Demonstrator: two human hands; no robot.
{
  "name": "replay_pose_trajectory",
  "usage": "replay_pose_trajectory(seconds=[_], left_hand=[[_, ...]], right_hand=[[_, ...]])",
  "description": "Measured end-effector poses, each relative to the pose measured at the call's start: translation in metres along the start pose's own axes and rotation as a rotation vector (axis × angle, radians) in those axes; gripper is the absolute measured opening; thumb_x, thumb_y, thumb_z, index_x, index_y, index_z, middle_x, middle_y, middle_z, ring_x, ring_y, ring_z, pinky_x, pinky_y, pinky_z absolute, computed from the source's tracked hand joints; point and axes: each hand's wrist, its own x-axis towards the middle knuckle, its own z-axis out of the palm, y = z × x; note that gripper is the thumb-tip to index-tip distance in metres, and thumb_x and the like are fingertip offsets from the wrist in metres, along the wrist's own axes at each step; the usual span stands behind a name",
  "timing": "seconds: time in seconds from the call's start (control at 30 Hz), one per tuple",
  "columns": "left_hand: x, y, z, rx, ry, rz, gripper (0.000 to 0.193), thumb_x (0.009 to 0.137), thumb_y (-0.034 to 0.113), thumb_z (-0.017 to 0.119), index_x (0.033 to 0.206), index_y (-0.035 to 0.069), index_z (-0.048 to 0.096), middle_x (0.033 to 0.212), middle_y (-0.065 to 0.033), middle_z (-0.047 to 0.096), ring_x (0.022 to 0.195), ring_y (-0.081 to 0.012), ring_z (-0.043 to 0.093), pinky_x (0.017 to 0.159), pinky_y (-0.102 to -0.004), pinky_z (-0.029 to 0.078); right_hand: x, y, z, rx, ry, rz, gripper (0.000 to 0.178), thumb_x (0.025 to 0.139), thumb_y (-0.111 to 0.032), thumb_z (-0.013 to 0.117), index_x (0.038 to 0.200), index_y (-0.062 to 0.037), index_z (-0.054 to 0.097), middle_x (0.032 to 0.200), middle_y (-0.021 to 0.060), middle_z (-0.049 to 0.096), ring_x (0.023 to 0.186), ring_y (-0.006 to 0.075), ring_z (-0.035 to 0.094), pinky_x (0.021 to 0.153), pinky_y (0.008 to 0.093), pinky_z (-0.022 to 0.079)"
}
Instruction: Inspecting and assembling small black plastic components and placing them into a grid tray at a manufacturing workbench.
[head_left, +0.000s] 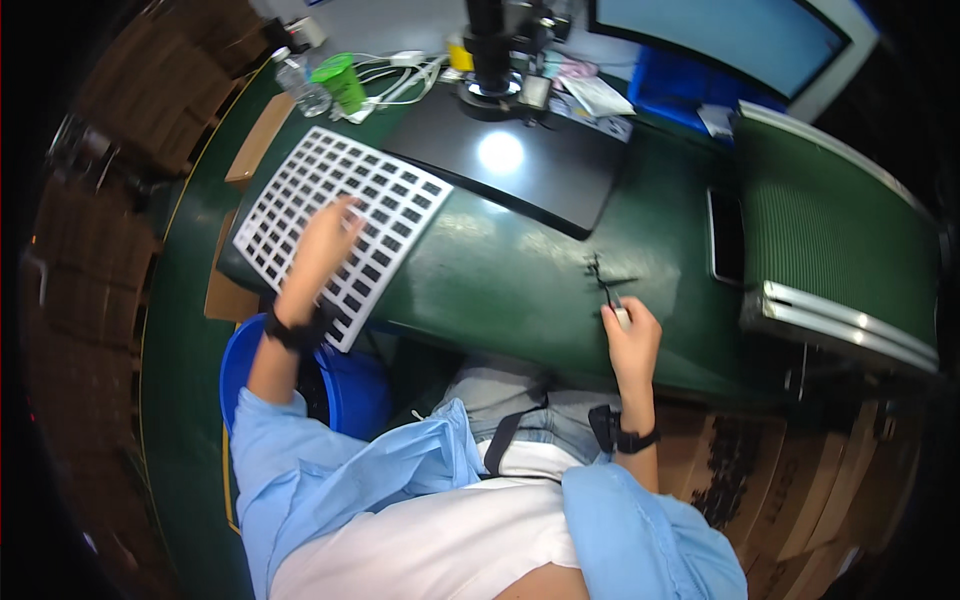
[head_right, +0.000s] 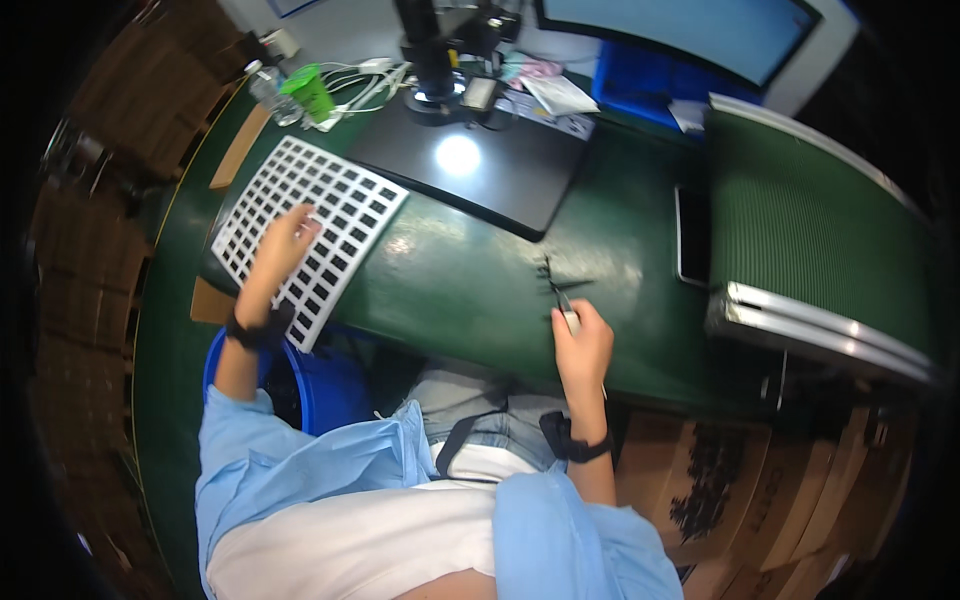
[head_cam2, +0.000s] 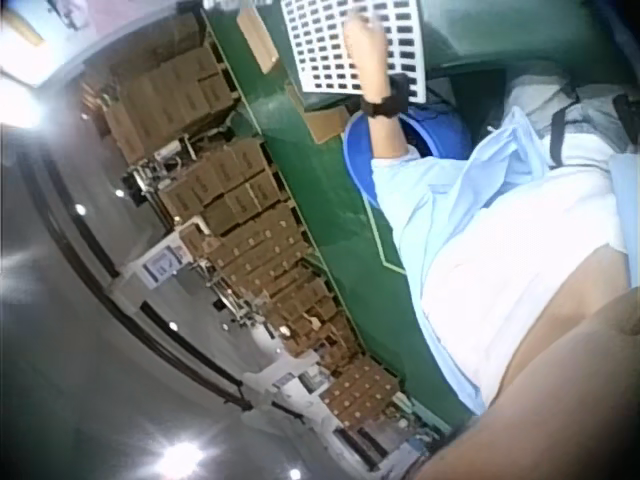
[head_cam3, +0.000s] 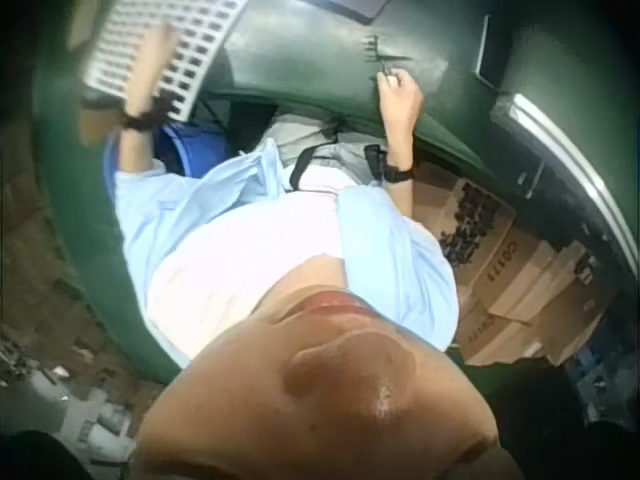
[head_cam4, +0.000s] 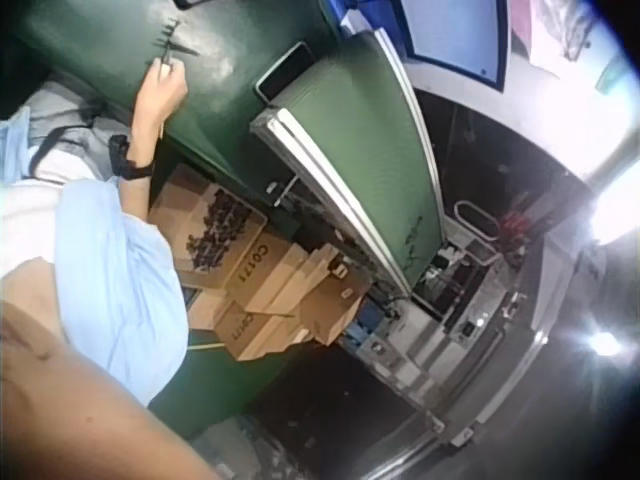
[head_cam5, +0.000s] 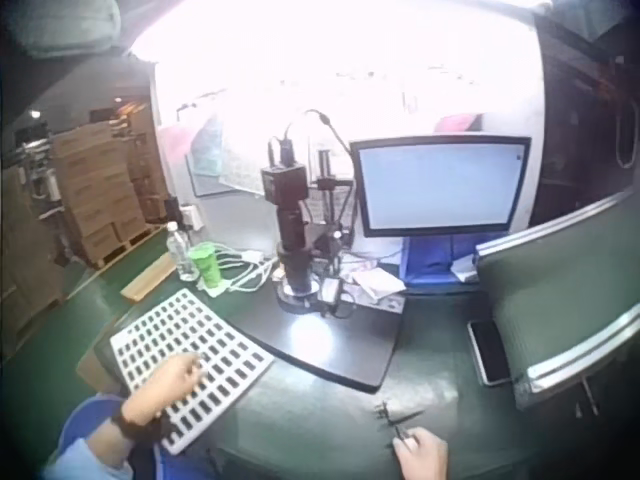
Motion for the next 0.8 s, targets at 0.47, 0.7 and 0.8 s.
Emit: replay_pose_trajectory(seconds=[0.47, 0.7, 0.8], left_hand=[[-0.054, 0.235, 0.119, -1.429, -0.017, -0.188, 0.02, 0.085, 0.019, 0.061, 0.089, 0.0, 0.058, 0.077, -0.0026, 0.06, 0.067, -0.0079, 0.055, 0.06, -0.0205, 0.044], [-0.056, 0.208, 0.11, -1.585, -0.259, -0.243, 0.012, 0.086, 0.015, 0.059, 0.087, 0.003, 0.057, 0.074, -0.0015, 0.059, 0.063, -0.0048, 0.051, 0.054, -0.0165, 0.038], [-0.053, 0.189, 0.114, -1.833, -0.464, -0.275, 0.012, 0.087, 0.014, 0.058, 0.085, 0.003, 0.056, 0.075, -0.0016, 0.058, 0.062, -0.0048, 0.05, 0.052, -0.0156, 0.037]], right_hand=[[-0.017, -0.037, -0.017, 0.171, -0.082, -0.233, 0.01, 0.075, -0.005, 0.063, 0.081, 0.0004, 0.057, 0.068, 0.0126, 0.057, 0.057, 0.0202, 0.055, 0.051, 0.0297, 0.041], [-0.021, -0.037, -0.011, 0.11, -0.13, -0.286, 0.009, 0.075, -0.004, 0.062, 0.079, 0.0001, 0.056, 0.068, 0.0122, 0.055, 0.056, 0.0238, 0.053, 0.05, 0.0299, 0.04], [-0.02, -0.044, -0.009, 0.069, -0.14, -0.304, 0.009, 0.075, -0.004, 0.062, 0.078, -0.0001, 0.055, 0.067, 0.0115, 0.054, 0.055, 0.0241, 0.052, 0.049, 0.0312, 0.039]])
